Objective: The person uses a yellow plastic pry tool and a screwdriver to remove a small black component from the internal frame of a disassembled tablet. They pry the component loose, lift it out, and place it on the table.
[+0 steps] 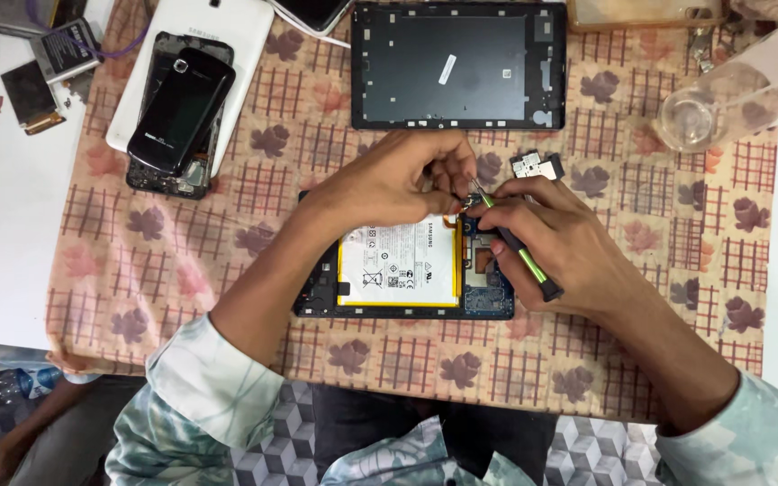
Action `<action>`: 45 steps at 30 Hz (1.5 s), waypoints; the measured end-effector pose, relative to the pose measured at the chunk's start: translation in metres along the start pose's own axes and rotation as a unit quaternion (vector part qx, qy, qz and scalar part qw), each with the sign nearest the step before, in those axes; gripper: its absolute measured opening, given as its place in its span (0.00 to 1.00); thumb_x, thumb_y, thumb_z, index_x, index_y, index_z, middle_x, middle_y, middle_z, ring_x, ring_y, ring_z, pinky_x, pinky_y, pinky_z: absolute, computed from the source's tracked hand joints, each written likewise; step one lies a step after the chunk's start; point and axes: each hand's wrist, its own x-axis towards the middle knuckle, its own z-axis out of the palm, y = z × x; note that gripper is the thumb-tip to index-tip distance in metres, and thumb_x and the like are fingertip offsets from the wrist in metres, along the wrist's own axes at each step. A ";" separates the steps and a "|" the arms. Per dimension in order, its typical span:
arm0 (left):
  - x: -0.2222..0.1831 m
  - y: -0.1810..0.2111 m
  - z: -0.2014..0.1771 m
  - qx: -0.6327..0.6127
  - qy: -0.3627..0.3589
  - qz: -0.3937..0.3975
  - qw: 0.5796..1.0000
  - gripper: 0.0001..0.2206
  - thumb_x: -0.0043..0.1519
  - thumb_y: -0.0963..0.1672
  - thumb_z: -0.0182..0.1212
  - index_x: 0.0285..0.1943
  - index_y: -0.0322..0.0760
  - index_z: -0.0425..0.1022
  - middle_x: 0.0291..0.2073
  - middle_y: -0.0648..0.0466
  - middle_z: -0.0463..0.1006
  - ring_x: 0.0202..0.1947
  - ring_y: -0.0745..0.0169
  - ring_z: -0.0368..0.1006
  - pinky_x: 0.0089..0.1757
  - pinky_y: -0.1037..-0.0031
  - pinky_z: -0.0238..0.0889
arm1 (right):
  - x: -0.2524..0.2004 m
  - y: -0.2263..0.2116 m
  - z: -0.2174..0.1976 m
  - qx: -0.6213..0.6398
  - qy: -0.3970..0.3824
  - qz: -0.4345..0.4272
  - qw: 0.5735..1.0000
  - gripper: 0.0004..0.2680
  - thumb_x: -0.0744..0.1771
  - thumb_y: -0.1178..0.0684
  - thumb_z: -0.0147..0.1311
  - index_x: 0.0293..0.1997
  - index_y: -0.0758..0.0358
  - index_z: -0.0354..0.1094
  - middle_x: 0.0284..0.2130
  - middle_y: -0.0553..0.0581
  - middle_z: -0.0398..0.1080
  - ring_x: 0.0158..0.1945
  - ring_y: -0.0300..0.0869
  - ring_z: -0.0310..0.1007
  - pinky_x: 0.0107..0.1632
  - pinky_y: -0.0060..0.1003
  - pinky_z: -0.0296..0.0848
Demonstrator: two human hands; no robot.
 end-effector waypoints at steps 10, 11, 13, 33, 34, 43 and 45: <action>0.000 -0.005 0.001 -0.041 -0.027 0.023 0.999 0.27 0.48 0.32 0.64 0.59 0.34 0.67 0.43 0.53 0.78 0.43 0.66 0.73 0.43 0.74 0.72 | 0.003 -0.010 -0.002 0.067 0.009 0.067 0.995 0.08 0.65 0.63 0.56 0.48 0.64 0.66 0.39 0.62 0.72 0.45 0.55 0.74 0.46 0.45 0.75; 0.000 -0.004 0.004 -0.026 -0.010 0.027 0.999 0.28 0.48 0.32 0.64 0.60 0.34 0.67 0.42 0.53 0.78 0.42 0.66 0.73 0.43 0.75 0.72 | 0.002 -0.011 -0.002 0.064 0.011 0.070 0.995 0.09 0.65 0.63 0.56 0.48 0.64 0.66 0.39 0.63 0.72 0.45 0.55 0.74 0.46 0.46 0.75; -0.001 -0.001 0.006 -0.009 0.012 0.032 0.999 0.28 0.48 0.33 0.66 0.60 0.34 0.67 0.41 0.53 0.78 0.40 0.66 0.73 0.43 0.75 0.71 | 0.001 -0.012 -0.003 0.059 0.013 0.072 0.996 0.10 0.64 0.63 0.57 0.48 0.64 0.67 0.40 0.65 0.71 0.45 0.56 0.73 0.46 0.47 0.75; 0.002 0.006 0.012 -0.002 0.059 0.007 0.998 0.31 0.47 0.34 0.69 0.61 0.35 0.65 0.40 0.54 0.79 0.35 0.68 0.76 0.35 0.75 0.73 | -0.003 -0.003 0.004 -0.019 0.019 0.030 0.999 0.13 0.60 0.65 0.52 0.48 0.65 0.68 0.43 0.69 0.73 0.45 0.53 0.73 0.46 0.48 0.75; 0.001 0.006 0.013 -0.003 0.060 0.001 0.998 0.30 0.47 0.34 0.68 0.61 0.36 0.65 0.39 0.54 0.79 0.34 0.68 0.76 0.35 0.75 0.73 | -0.004 -0.004 0.003 -0.048 0.018 0.017 0.999 0.15 0.59 0.66 0.51 0.49 0.64 0.69 0.42 0.69 0.72 0.45 0.55 0.72 0.47 0.49 0.75; 0.003 0.003 0.017 0.003 0.055 0.012 0.998 0.29 0.47 0.33 0.65 0.60 0.37 0.68 0.41 0.54 0.80 0.36 0.67 0.76 0.36 0.75 0.74 | 0.001 -0.008 0.002 -0.031 0.020 0.022 0.999 0.09 0.67 0.56 0.55 0.51 0.63 0.67 0.39 0.61 0.73 0.49 0.57 0.71 0.54 0.53 0.68; 0.003 0.004 0.017 0.023 0.041 -0.014 0.999 0.28 0.47 0.34 0.66 0.59 0.39 0.68 0.41 0.55 0.79 0.38 0.67 0.76 0.37 0.75 0.75 | 0.002 -0.011 0.001 -0.021 0.017 0.038 0.999 0.07 0.68 0.57 0.54 0.50 0.63 0.67 0.37 0.61 0.72 0.47 0.56 0.71 0.54 0.53 0.67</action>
